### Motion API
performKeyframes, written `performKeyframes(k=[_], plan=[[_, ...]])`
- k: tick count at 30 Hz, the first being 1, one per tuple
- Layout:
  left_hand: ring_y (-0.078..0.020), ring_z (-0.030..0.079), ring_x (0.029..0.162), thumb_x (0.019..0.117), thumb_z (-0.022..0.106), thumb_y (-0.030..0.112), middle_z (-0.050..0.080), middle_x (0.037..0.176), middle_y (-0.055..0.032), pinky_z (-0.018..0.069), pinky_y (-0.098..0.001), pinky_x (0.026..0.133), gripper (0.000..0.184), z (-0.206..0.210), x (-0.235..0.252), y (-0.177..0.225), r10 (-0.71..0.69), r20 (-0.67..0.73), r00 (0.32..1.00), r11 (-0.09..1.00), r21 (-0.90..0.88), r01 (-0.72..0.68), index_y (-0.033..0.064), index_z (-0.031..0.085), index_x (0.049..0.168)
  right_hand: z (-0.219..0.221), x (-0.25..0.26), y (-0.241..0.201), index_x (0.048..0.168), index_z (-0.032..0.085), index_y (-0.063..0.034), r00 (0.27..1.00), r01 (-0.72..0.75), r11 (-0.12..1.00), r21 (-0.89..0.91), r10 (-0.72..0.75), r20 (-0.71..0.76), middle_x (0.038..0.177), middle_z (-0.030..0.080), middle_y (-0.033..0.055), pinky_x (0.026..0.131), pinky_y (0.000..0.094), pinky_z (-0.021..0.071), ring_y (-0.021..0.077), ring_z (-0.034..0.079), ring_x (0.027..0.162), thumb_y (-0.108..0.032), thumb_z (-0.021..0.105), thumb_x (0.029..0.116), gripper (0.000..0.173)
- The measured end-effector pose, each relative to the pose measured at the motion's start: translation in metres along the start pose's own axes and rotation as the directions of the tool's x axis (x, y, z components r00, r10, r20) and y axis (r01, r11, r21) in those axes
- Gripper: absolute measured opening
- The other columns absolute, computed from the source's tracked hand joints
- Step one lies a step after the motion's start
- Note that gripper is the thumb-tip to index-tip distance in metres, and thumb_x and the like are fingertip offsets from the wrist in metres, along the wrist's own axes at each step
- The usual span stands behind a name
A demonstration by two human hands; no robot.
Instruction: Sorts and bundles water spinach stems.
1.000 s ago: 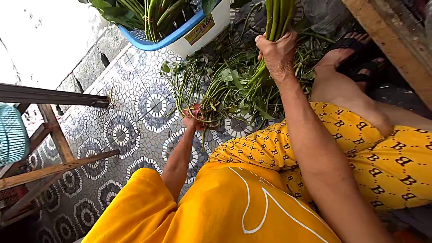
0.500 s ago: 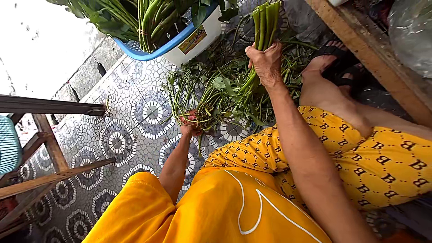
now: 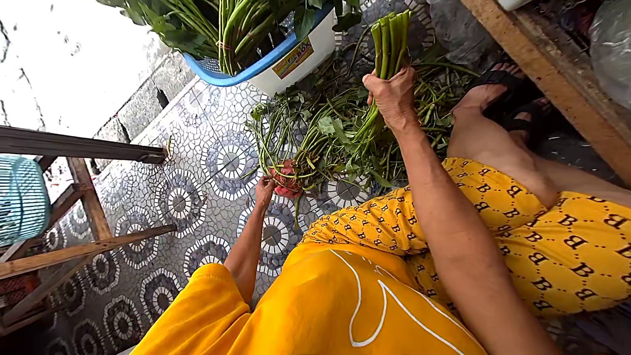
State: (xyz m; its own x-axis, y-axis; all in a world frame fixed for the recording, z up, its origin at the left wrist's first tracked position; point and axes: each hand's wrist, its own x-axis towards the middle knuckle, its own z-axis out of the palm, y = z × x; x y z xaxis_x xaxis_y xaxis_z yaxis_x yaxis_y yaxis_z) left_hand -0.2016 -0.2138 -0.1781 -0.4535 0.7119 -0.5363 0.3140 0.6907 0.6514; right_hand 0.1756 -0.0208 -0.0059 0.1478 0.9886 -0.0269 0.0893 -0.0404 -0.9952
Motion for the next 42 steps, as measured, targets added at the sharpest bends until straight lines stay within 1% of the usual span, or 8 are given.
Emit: performKeyframes(k=[4, 9, 13, 18, 26, 32, 36, 42], plan=[[-0.0264, 0.068, 0.092, 0.0946, 0.074, 0.011, 0.069, 0.11, -0.0214, 0.0556, -0.0436, 0.088, 0.042, 0.008, 0.002, 0.01, 0.008, -0.03, 1.0, 1.0, -0.018, -0.008, -0.0047, 0.057, 0.13, -0.001, 0.001, 0.001, 0.091, 0.06, -0.0067, 1.0, -0.005, 1.0, 0.007, 0.005, 0.006, 0.068, 0.057, -0.0053, 0.051, 0.023, 0.0532, 0.0035, 0.055, 0.049, -0.011, 0.071, 0.0827, 0.014], [-0.0389, 0.065, 0.111, 0.1021, 0.056, 0.004, 0.061, 0.127, -0.0295, 0.0525, -0.0524, 0.097, 0.038, 0.032, 0.013, -0.006, -0.089, -0.071, 0.994, 0.987, 0.126, 0.097, -0.0076, 0.05, 0.138, -0.001, -0.003, 0.003, 0.095, 0.061, -0.0058, 0.999, -0.023, 0.999, -0.023, 0.024, 0.021, 0.07, 0.058, -0.004, 0.052, 0.0239, 0.0535, 0.0041, 0.056, 0.051, -0.012, 0.071, 0.0827, 0.017], [-0.0405, 0.06, 0.123, 0.0927, 0.067, 0.005, 0.065, 0.127, -0.0273, 0.0453, -0.0556, 0.106, 0.035, 0.046, 0.015, -0.009, -0.144, -0.012, 0.989, 0.893, 0.43, 0.135, -0.0043, 0.065, 0.127, -0.003, -0.002, 0.004, 0.095, 0.06, -0.0055, 0.999, -0.021, 0.999, -0.038, 0.023, 0.037, 0.07, 0.058, -0.0038, 0.052, 0.0233, 0.0531, 0.0039, 0.056, 0.051, -0.01, 0.07, 0.0832, 0.016], [-0.0385, 0.062, 0.12, 0.0968, 0.07, 0.018, 0.067, 0.122, -0.0262, 0.0454, -0.054, 0.106, 0.033, 0.053, 0.017, -0.01, -0.168, -0.023, 0.985, 0.924, 0.344, 0.166, -0.0044, 0.068, 0.121, -0.001, -0.001, 0.004, 0.093, 0.061, -0.007, 0.998, -0.025, 0.997, -0.073, 0.028, 0.049, 0.071, 0.059, -0.0041, 0.052, 0.0247, 0.053, 0.0044, 0.056, 0.051, -0.013, 0.071, 0.0827, 0.016], [-0.046, 0.049, 0.135, 0.0976, 0.069, 0.03, 0.053, 0.142, -0.0289, 0.0425, -0.0614, 0.108, 0.043, 0.054, 0.009, -0.006, -0.06, 0.187, 0.98, 0.686, 0.721, -0.096, 0.0059, 0.065, 0.133, 0.0, -0.002, 0.004, 0.095, 0.06, -0.0055, 0.997, -0.038, 0.996, -0.076, 0.043, 0.058, 0.072, 0.057, -0.0028, 0.054, 0.0246, 0.0527, 0.0049, 0.056, 0.053, -0.011, 0.07, 0.0829, 0.016], [-0.045, 0.058, 0.125, 0.105, 0.056, 0.019, 0.064, 0.128, -0.0264, 0.0426, -0.0633, 0.105, 0.03, 0.023, 0.001, 0.025, 0.143, 0.026, 0.989, 0.79, 0.6, -0.13, -0.0009, 0.068, 0.124, -0.004, 0.0, 0.006, 0.094, 0.061, -0.0057, 0.998, -0.037, 0.998, -0.06, 0.04, 0.053, 0.07, 0.058, -0.004, 0.052, 0.023, 0.0523, 0.0035, 0.055, 0.051, -0.01, 0.07, 0.0831, 0.015], [-0.0447, 0.066, 0.113, 0.1, 0.067, 0.022, 0.071, 0.114, -0.0249, 0.0461, -0.0659, 0.1, 0.029, 0.001, 0.003, 0.028, 0.039, 0.227, 0.973, 0.764, 0.621, -0.175, -0.0017, 0.071, 0.117, 0.001, -0.001, 0.007, 0.095, 0.061, -0.0059, 0.996, -0.041, 0.996, -0.078, 0.047, 0.072, 0.073, 0.058, -0.0031, 0.053, 0.0245, 0.0531, 0.0046, 0.056, 0.054, -0.011, 0.071, 0.0827, 0.016], [-0.0463, 0.064, 0.113, 0.1056, 0.054, 0.015, 0.067, 0.116, -0.03, 0.0451, -0.0645, 0.1, 0.029, -0.011, 0.0, 0.027, 0.063, 0.12, 0.991, 0.805, 0.581, -0.121, -0.0063, 0.064, 0.122, 0.002, -0.004, 0.005, 0.096, 0.061, -0.0052, 0.995, -0.039, 0.995, -0.092, 0.047, 0.09, 0.073, 0.058, -0.0029, 0.054, 0.0238, 0.0528, 0.0039, 0.055, 0.053, -0.011, 0.07, 0.0825, 0.017]])
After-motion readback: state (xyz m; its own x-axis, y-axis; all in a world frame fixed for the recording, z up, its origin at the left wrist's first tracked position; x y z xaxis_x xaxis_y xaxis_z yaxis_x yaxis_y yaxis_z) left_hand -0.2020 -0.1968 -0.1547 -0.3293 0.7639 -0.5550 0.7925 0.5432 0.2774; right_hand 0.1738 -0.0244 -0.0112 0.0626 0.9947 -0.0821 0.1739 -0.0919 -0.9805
